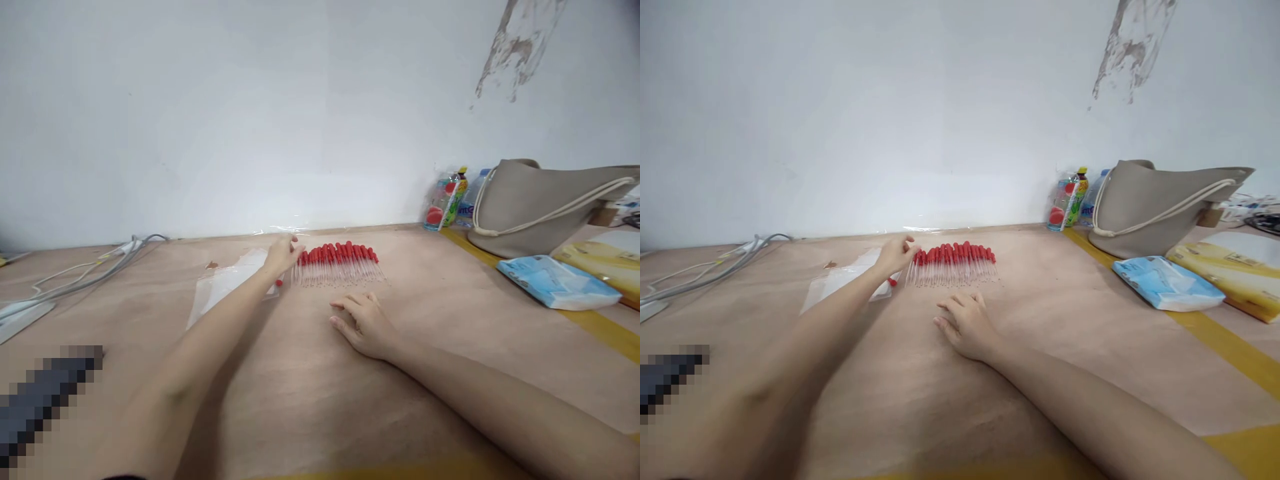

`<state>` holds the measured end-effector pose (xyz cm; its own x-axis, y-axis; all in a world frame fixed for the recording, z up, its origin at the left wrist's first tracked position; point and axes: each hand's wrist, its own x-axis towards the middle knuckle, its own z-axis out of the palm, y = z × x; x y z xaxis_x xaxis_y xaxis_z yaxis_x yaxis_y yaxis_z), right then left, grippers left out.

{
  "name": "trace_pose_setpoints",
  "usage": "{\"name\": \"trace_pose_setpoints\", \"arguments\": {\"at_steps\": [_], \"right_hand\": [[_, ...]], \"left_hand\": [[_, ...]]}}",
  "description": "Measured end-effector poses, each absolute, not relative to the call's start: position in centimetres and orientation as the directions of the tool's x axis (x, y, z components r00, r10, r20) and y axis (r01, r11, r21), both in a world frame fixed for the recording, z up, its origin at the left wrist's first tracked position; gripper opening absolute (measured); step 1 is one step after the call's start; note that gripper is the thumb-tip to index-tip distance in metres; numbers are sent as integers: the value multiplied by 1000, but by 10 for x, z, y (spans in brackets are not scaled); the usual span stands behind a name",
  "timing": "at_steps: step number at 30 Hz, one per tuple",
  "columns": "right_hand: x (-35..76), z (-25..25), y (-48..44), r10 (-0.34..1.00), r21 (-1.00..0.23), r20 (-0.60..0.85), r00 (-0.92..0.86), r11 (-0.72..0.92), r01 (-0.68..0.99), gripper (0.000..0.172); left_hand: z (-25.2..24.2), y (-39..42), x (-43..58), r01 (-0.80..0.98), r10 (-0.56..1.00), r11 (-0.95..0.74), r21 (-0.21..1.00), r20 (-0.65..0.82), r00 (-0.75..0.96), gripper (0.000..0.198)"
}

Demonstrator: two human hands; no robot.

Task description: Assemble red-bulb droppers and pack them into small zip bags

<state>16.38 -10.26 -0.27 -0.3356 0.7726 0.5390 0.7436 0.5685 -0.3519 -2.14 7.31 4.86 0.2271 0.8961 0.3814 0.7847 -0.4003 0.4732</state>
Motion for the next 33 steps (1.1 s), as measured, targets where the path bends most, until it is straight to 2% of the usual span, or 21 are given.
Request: {"name": "trace_pose_setpoints", "arguments": {"at_steps": [3, 5, 8, 10, 13, 17, 19, 22, 26, 30, 33], "right_hand": [[161, -5, -102, 764, -317, 548, -341, 567, 760, 20], [157, -6, -100, 748, -273, 556, -364, 577, 770, 18], [147, -7, -90, 732, -203, 552, -400, 583, 787, 16], [136, -5, -78, 735, -168, 544, -406, 569, 805, 16], [115, -2, -52, 750, -142, 546, -373, 522, 841, 19], [91, 1, -25, 718, -75, 579, -386, 519, 852, 40], [85, 1, -18, 716, -50, 565, -411, 527, 849, 44], [85, 0, -17, 700, -37, 535, -474, 580, 814, 43], [98, -1, -35, 615, -44, 513, -599, 716, 697, 34], [130, -1, -74, 552, -142, 482, -681, 816, 561, 30], [163, -3, -103, 537, -245, 471, -700, 841, 481, 30]], "left_hand": [[42, 56, -53, 785, 846, -490, 378, 423, 324, 24], [33, 46, -77, 777, 765, -596, 202, 437, 473, 28], [16, 37, -102, 757, 720, -645, 105, 415, 556, 33], [7, 35, -108, 762, 728, -639, 110, 408, 551, 36], [1, 31, -104, 768, 758, -614, 182, 407, 510, 33], [3, 24, -97, 751, 773, -604, 268, 426, 470, 25], [5, 21, -97, 754, 773, -595, 278, 454, 443, 21], [5, 18, -98, 756, 749, -602, 259, 512, 421, 19], [6, 11, -98, 765, 672, -631, 124, 581, 460, 21], [9, 7, -99, 757, 588, -651, -52, 596, 547, 27], [11, 4, -98, 707, 557, -704, -62, 568, 605, 32]]}}
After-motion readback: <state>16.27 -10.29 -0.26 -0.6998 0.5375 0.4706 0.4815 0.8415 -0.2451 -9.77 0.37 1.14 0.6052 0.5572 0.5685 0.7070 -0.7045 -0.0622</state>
